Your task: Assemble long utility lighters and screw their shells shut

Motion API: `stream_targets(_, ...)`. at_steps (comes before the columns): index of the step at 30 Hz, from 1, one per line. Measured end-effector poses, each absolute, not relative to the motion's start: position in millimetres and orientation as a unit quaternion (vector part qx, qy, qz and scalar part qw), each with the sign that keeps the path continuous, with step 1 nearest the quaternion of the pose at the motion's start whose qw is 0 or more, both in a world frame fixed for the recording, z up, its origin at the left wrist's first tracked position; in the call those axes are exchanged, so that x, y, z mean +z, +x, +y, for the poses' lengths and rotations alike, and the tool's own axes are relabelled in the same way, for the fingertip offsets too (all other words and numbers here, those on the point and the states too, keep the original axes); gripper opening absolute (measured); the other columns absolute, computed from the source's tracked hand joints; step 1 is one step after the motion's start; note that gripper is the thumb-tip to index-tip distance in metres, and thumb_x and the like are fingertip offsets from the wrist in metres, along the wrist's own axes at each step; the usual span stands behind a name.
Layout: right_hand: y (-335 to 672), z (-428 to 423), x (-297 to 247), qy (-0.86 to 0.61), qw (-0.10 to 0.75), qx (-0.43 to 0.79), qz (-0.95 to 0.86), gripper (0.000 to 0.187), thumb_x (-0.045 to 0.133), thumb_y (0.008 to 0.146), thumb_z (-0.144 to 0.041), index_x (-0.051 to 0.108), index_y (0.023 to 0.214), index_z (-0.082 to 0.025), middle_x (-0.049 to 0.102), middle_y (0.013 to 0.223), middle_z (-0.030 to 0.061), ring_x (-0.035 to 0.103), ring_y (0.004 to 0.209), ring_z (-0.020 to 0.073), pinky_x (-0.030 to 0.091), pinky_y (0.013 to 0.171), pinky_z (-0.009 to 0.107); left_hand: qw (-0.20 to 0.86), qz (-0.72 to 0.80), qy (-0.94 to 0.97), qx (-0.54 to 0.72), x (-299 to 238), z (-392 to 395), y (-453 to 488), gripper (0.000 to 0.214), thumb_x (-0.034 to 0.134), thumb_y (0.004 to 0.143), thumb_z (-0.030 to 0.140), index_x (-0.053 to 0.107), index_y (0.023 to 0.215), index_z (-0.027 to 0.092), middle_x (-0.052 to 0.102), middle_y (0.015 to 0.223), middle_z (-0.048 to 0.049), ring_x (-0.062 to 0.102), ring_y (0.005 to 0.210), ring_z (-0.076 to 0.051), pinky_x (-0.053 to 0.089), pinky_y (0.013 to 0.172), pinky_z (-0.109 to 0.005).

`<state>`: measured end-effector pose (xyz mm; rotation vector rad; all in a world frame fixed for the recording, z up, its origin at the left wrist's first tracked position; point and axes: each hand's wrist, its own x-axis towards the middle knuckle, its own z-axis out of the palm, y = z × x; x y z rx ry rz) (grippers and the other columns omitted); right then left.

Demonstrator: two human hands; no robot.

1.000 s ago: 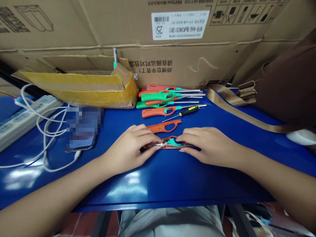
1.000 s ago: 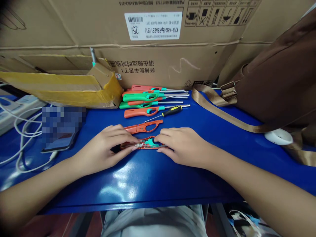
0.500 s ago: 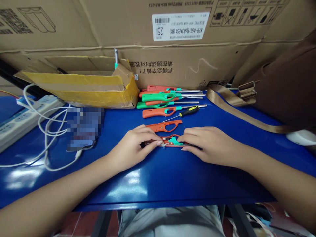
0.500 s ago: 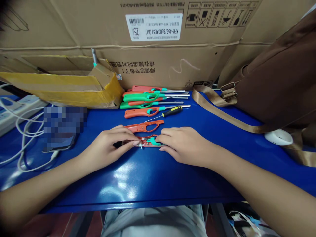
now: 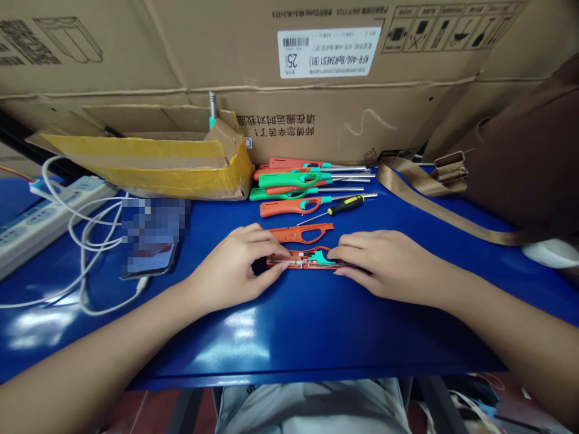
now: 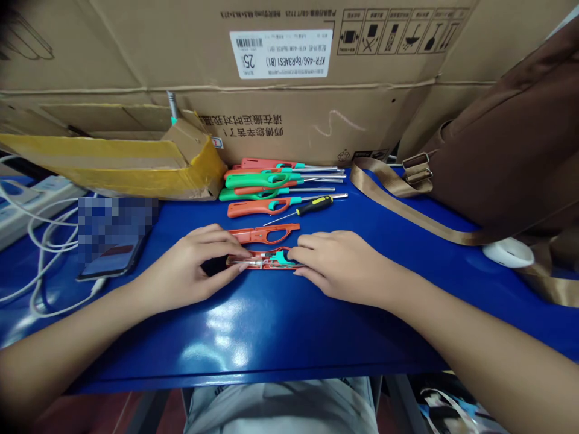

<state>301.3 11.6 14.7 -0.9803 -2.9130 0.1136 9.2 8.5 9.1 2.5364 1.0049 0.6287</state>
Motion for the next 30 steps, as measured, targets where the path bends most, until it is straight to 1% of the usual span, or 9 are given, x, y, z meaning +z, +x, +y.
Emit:
stream_targets(2, 303, 12, 16, -0.321, 0.035, 0.031, -0.946, 0.023, 0.053, 0.104, -0.031, 0.069, 0.117, -0.021, 0.072, 0.109, 0.007, 0.07, 0.096, 0.0251, 0.053, 0.079, 0.038, 0.196, 0.363, 0.88, 0.236, 6, 10, 9, 0.014, 0.069, 0.095, 0.024, 0.079, 0.104, 0.022, 0.077, 0.097, -0.003, 0.066, 0.09, -0.019, 0.051, 0.086, -0.035)
stream_targets(6, 303, 11, 16, -0.314, 0.031, 0.034, -0.948, 0.022, 0.052, 0.104, -0.029, 0.069, 0.116, -0.022, 0.072, 0.106, 0.0066, 0.07, 0.092, 0.0238, 0.052, 0.077, 0.036, 0.291, 0.404, 0.82, 0.282, -4, 12, 11, 0.014, 0.076, 0.09, 0.028, 0.082, 0.102, 0.024, 0.077, 0.092, -0.0023, 0.068, 0.087, -0.017, 0.053, 0.082, -0.032)
stream_targets(9, 303, 10, 16, -0.31, 0.03, 0.033, -0.95, 0.022, 0.052, 0.104, -0.029, 0.069, 0.115, -0.022, 0.071, 0.106, 0.0066, 0.069, 0.091, 0.0239, 0.052, 0.077, 0.037, 0.318, 0.425, 0.796, 0.291, -6, 12, 13, 0.013, 0.079, 0.087, 0.028, 0.083, 0.099, 0.024, 0.077, 0.087, -0.002, 0.068, 0.081, -0.017, 0.053, 0.076, -0.031)
stream_targets(14, 302, 10, 15, -0.315, 0.038, 0.031, -0.948, 0.022, 0.053, 0.103, -0.029, 0.069, 0.116, -0.021, 0.072, 0.109, 0.0075, 0.07, 0.095, 0.0248, 0.052, 0.078, 0.036, 0.289, 0.415, 0.818, 0.274, -1, 11, 12, 0.014, 0.074, 0.09, 0.027, 0.083, 0.099, 0.025, 0.079, 0.093, -0.0032, 0.069, 0.086, -0.019, 0.053, 0.083, -0.034)
stream_targets(19, 304, 11, 19, -0.343, 0.057, 0.046, -0.936, 0.021, 0.062, 0.099, -0.031, 0.066, 0.118, -0.022, 0.073, 0.109, 0.0051, 0.071, 0.095, 0.0242, 0.05, 0.075, 0.035, 0.285, 0.419, 0.823, 0.258, 1, 10, 10, 0.014, 0.072, 0.091, 0.027, 0.083, 0.099, 0.026, 0.078, 0.092, -0.0031, 0.068, 0.088, -0.02, 0.052, 0.081, -0.034)
stream_targets(21, 305, 12, 23, -0.356, 0.071, 0.062, -0.93, 0.021, 0.065, 0.098, -0.034, 0.065, 0.115, -0.022, 0.073, 0.105, 0.003, 0.07, 0.092, 0.0226, 0.048, 0.071, 0.033, 0.287, 0.42, 0.823, 0.253, 1, 10, 10, 0.014, 0.072, 0.091, 0.027, 0.083, 0.101, 0.027, 0.078, 0.09, -0.0019, 0.067, 0.086, -0.019, 0.051, 0.081, -0.034)
stream_targets(23, 305, 13, 25, -0.362, 0.091, 0.075, -0.925, 0.017, 0.063, 0.099, -0.035, 0.066, 0.109, -0.023, 0.072, 0.1, 0.0016, 0.068, 0.09, 0.0208, 0.046, 0.069, 0.032, 0.286, 0.42, 0.824, 0.252, 2, 10, 11, 0.014, 0.072, 0.091, 0.026, 0.083, 0.1, 0.027, 0.079, 0.09, -0.0014, 0.067, 0.086, -0.019, 0.051, 0.08, -0.033)
stream_targets(26, 303, 14, 22, -0.358, 0.126, 0.093, -0.92, 0.013, 0.059, 0.101, -0.033, 0.067, 0.104, -0.023, 0.071, 0.1, 0.0016, 0.067, 0.092, 0.0193, 0.046, 0.072, 0.031, 0.27, 0.416, 0.83, 0.255, 2, 9, 11, 0.013, 0.073, 0.091, 0.024, 0.083, 0.099, 0.026, 0.078, 0.088, -0.0016, 0.066, 0.085, -0.019, 0.05, 0.081, -0.033)
stream_targets(30, 298, 16, 10, -0.346, 0.15, 0.122, -0.918, 0.012, 0.059, 0.101, -0.027, 0.069, 0.096, -0.022, 0.071, 0.099, 0.0023, 0.066, 0.092, 0.0183, 0.046, 0.075, 0.029, 0.246, 0.405, 0.842, 0.256, 2, 8, 11, 0.013, 0.072, 0.092, 0.024, 0.082, 0.099, 0.025, 0.076, 0.088, -0.0019, 0.065, 0.084, -0.018, 0.05, 0.081, -0.034)
